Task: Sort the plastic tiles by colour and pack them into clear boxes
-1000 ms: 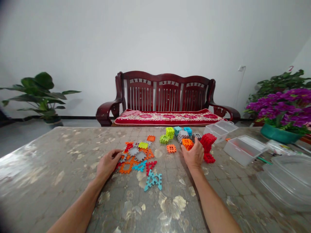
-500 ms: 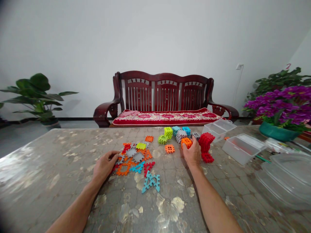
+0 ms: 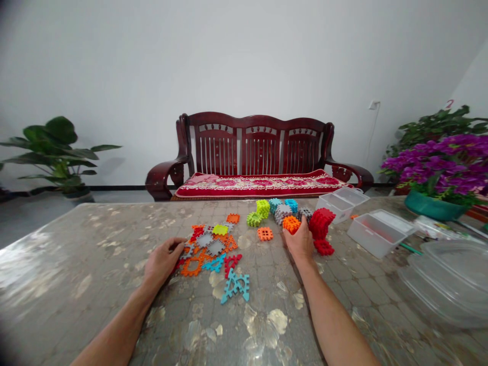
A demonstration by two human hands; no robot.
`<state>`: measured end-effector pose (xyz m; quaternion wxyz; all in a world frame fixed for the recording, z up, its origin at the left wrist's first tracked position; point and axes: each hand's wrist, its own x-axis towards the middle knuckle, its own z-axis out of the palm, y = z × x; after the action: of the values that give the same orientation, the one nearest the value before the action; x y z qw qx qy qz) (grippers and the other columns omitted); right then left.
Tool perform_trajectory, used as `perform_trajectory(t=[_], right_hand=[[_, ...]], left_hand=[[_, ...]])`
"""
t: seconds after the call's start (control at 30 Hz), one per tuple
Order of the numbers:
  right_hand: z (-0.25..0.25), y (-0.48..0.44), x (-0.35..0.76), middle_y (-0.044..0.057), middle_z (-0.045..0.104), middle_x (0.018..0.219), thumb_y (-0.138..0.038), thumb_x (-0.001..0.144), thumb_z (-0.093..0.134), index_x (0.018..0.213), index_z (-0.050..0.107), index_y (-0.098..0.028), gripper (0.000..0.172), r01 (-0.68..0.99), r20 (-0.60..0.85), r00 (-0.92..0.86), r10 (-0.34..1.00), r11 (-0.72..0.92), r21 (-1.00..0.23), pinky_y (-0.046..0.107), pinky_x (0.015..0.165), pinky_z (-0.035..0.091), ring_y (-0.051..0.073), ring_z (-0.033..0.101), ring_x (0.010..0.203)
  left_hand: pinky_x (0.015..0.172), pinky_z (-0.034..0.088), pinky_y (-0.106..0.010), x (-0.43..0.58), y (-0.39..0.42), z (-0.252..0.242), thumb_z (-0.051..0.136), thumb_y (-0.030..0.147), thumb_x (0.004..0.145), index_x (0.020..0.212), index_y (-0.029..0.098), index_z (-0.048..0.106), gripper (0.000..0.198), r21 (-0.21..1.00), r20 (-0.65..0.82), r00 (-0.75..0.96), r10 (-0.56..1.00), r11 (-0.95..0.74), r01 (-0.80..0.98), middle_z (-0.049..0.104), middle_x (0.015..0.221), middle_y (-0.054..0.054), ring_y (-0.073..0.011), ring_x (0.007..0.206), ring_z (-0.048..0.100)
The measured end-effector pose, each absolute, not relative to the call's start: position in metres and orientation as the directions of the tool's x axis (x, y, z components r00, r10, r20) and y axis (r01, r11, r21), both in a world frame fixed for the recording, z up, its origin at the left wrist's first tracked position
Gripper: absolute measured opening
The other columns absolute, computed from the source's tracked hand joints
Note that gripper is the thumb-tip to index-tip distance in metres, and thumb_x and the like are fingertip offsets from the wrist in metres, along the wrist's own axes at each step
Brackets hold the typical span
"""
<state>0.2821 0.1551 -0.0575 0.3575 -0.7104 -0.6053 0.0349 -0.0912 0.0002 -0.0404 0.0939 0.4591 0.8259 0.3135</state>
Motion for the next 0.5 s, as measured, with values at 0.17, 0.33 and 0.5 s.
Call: perform_trajectory(t=[0.17, 0.33, 0.5], right_hand=[[-0.061, 0.159, 0.284, 0.023, 0.06, 0.133, -0.048, 0.079, 0.062, 0.15, 0.034, -0.01, 0.085, 0.827, 0.369, 0.273, 0.888, -0.021, -0.562, 0.042, 0.089, 0.048, 0.036, 0.062, 0.112], [-0.066, 0.158, 0.285, 0.025, 0.061, 0.129, -0.051, 0.074, 0.066, 0.145, 0.04, -0.006, 0.088, 0.847, 0.459, 0.25, 0.853, 0.038, -0.53, 0.043, 0.093, 0.046, 0.037, 0.059, 0.114], [-0.069, 0.146, 0.286, 0.024, 0.06, 0.126, -0.055, 0.08, 0.059, 0.141, 0.045, -0.008, 0.078, 0.878, 0.647, 0.227, 0.728, 0.134, -0.459, 0.048, 0.095, 0.042, 0.037, 0.055, 0.114]], left_hand=[[0.071, 0.047, -0.026, -0.092, 0.001, -0.042, 0.051, 0.037, 0.09, 0.104, 0.026, 0.074, 0.029, 0.596, 0.134, -0.565, 0.814, 0.389, 0.702, 0.078, 0.101, -0.002, -0.0217, 0.093, 0.071], [0.07, 0.048, -0.025, -0.091, 0.0, -0.042, 0.052, 0.036, 0.09, 0.102, 0.026, 0.074, 0.027, 0.611, 0.142, -0.563, 0.814, 0.376, 0.697, 0.078, 0.099, -0.002, -0.0212, 0.092, 0.071], [0.073, 0.049, -0.025, -0.09, 0.0, -0.041, 0.054, 0.032, 0.089, 0.101, 0.026, 0.075, 0.025, 0.619, 0.153, -0.569, 0.808, 0.37, 0.693, 0.078, 0.101, -0.002, -0.0212, 0.093, 0.071]])
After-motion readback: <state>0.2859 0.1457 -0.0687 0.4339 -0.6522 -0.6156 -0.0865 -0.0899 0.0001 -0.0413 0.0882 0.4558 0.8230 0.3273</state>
